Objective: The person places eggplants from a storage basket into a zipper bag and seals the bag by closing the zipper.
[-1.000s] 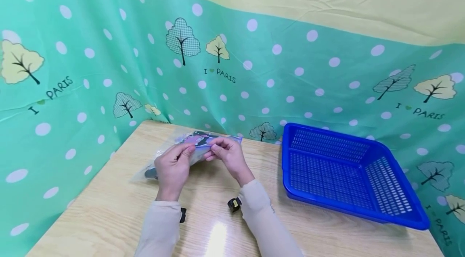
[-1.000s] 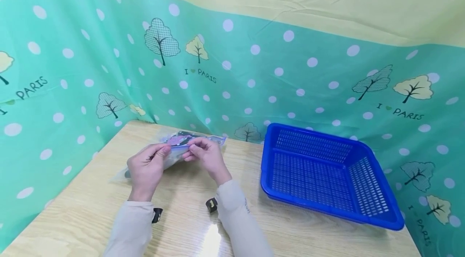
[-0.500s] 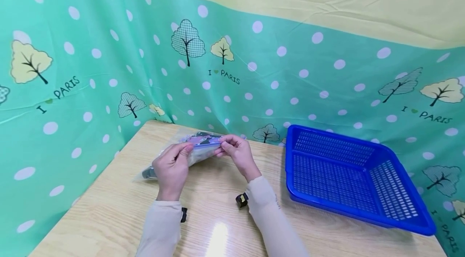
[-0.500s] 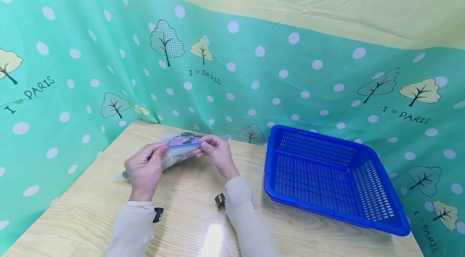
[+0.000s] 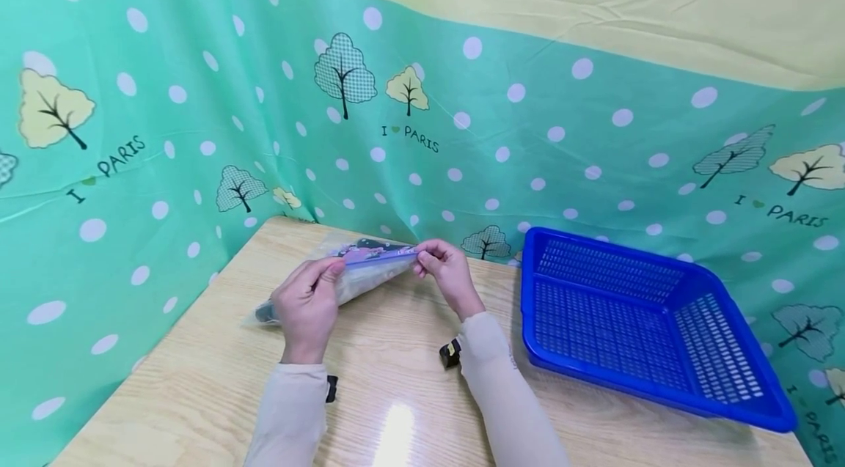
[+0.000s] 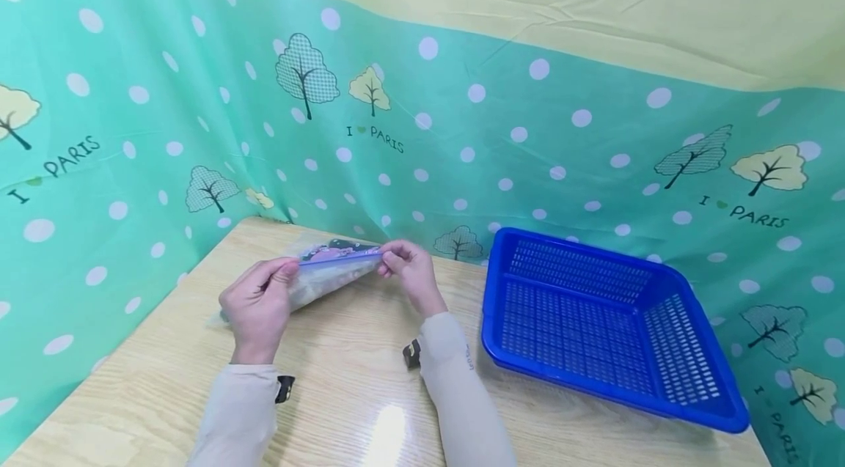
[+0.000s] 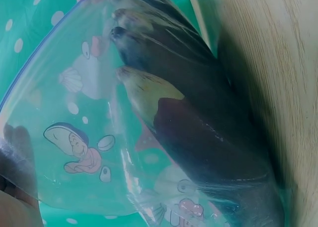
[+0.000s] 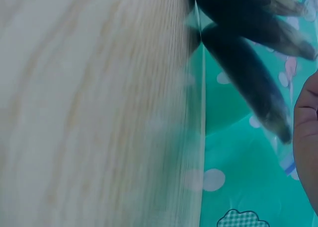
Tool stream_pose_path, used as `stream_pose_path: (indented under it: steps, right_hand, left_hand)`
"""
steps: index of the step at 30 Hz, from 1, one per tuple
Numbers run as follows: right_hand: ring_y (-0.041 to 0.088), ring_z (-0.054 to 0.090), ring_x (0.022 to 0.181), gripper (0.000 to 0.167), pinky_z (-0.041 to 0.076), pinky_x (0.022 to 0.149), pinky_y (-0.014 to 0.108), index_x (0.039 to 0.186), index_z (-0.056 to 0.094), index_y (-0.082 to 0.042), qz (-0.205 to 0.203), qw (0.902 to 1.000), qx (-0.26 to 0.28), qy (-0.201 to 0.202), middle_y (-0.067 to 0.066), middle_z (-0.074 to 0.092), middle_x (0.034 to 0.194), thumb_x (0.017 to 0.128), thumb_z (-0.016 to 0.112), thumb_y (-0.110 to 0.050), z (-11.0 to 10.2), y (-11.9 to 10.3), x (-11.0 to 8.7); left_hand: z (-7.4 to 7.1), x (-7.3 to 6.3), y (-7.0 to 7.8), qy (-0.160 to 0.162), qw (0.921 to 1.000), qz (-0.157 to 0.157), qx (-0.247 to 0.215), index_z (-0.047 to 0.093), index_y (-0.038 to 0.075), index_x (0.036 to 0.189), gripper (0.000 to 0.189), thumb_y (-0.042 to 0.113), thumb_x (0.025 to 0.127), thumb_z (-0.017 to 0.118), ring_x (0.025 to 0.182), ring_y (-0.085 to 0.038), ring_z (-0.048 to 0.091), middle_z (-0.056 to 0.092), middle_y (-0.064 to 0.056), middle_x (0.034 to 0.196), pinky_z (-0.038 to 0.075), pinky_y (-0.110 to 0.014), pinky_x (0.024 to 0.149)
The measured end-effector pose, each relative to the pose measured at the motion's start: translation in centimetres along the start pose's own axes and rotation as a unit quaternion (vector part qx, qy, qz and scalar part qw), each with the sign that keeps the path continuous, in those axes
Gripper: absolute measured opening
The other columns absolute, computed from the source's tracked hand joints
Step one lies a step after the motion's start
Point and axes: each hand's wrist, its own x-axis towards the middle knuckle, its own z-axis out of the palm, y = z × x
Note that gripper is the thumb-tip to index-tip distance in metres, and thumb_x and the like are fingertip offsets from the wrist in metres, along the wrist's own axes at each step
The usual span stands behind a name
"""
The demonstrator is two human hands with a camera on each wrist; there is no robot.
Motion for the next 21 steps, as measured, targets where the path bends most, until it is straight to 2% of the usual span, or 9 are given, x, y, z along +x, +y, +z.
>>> stream_pose_path:
  steps: [3, 5, 8, 10, 12, 14, 17, 21]
  right_hand:
    - [0.015, 0.062, 0.068, 0.009, 0.054, 0.063, 0.025, 0.102, 0.063, 0.015, 0.006, 0.9999, 0.005, 0.011, 0.015, 0.064, 0.080, 0.095, 0.058, 0.011, -0.3, 0.0, 0.2]
    - [0.015, 0.062, 0.068, 0.010, 0.054, 0.063, 0.024, 0.103, 0.062, 0.016, 0.011, 0.9997, 0.009, 0.019, 0.018, 0.063, 0.082, 0.095, 0.058, 0.012, -0.5, 0.0, 0.3]
    - [0.014, 0.061, 0.067, 0.011, 0.054, 0.062, 0.024, 0.104, 0.062, 0.017, 0.013, 0.9995, 0.004, 0.030, 0.021, 0.062, 0.083, 0.095, 0.058, 0.012, -0.7, 0.1, 0.3]
    - [0.013, 0.060, 0.065, 0.011, 0.053, 0.061, 0.023, 0.104, 0.062, 0.016, 0.014, 0.9991, -0.004, 0.041, 0.018, 0.061, 0.081, 0.095, 0.058, 0.011, -0.9, 0.1, 0.4]
    - [0.013, 0.058, 0.065, 0.010, 0.051, 0.059, 0.022, 0.103, 0.063, 0.015, 0.013, 0.9988, -0.010, 0.047, 0.014, 0.061, 0.079, 0.095, 0.059, 0.010, -1.1, 0.4, 0.7]
    - [0.013, 0.056, 0.064, 0.010, 0.049, 0.059, 0.022, 0.103, 0.063, 0.014, 0.013, 0.9987, -0.013, 0.048, 0.010, 0.061, 0.078, 0.096, 0.059, 0.008, -1.3, 0.6, 0.9]
    - [0.012, 0.054, 0.064, 0.009, 0.048, 0.059, 0.022, 0.102, 0.064, 0.012, 0.009, 0.9987, -0.015, 0.048, 0.007, 0.060, 0.077, 0.096, 0.060, 0.007, -1.5, 0.6, 1.1]
    - [0.013, 0.054, 0.063, 0.007, 0.047, 0.058, 0.022, 0.099, 0.064, 0.011, 0.004, 0.9984, -0.009, 0.056, 0.008, 0.060, 0.076, 0.096, 0.059, 0.009, -1.8, 0.6, 1.2]
  left_hand:
    - [-0.2, 0.0, -0.1, 0.006, 1.0000, -0.006, 0.001, 0.077, -0.003, 0.084, 0.019, 0.016, 0.086, 0.077, 0.073, -0.009, 0.066, 0.073, -0.010, 0.078, 0.050, -0.014, 0.073]
    - [-0.3, 0.1, -0.2, 0.010, 0.9999, -0.011, 0.000, 0.077, -0.004, 0.084, 0.021, 0.017, 0.087, 0.077, 0.075, -0.007, 0.066, 0.073, -0.011, 0.079, 0.051, -0.015, 0.074]
    - [-0.5, 0.3, -0.2, 0.016, 0.9997, -0.019, 0.004, 0.077, -0.004, 0.084, 0.012, 0.008, 0.084, 0.078, 0.077, -0.003, 0.066, 0.073, -0.012, 0.079, 0.051, -0.015, 0.074]
    - [-0.7, 0.4, -0.2, 0.022, 0.9995, -0.022, 0.008, 0.077, -0.004, 0.083, 0.004, -0.001, 0.080, 0.079, 0.077, -0.001, 0.066, 0.073, -0.013, 0.079, 0.051, -0.015, 0.074]
    - [-0.8, 0.6, -0.2, 0.028, 0.9993, -0.024, 0.011, 0.077, -0.003, 0.082, 0.008, -0.008, 0.076, 0.079, 0.077, 0.000, 0.065, 0.073, -0.014, 0.078, 0.050, -0.015, 0.074]
    - [-0.9, 0.7, -0.3, 0.034, 0.9990, -0.024, 0.014, 0.077, -0.003, 0.082, 0.009, -0.009, 0.076, 0.079, 0.077, 0.001, 0.064, 0.073, -0.014, 0.077, 0.050, -0.015, 0.073]
    - [-1.1, 0.7, -0.4, 0.038, 0.9989, -0.023, 0.017, 0.077, -0.003, 0.082, 0.005, 0.000, 0.080, 0.079, 0.077, 0.002, 0.064, 0.073, -0.014, 0.077, 0.050, -0.014, 0.073]
    - [-1.2, 0.8, -0.4, 0.043, 0.9987, -0.020, 0.015, 0.077, -0.004, 0.082, 0.017, 0.012, 0.083, 0.080, 0.077, 0.003, 0.064, 0.073, -0.014, 0.077, 0.050, -0.014, 0.074]
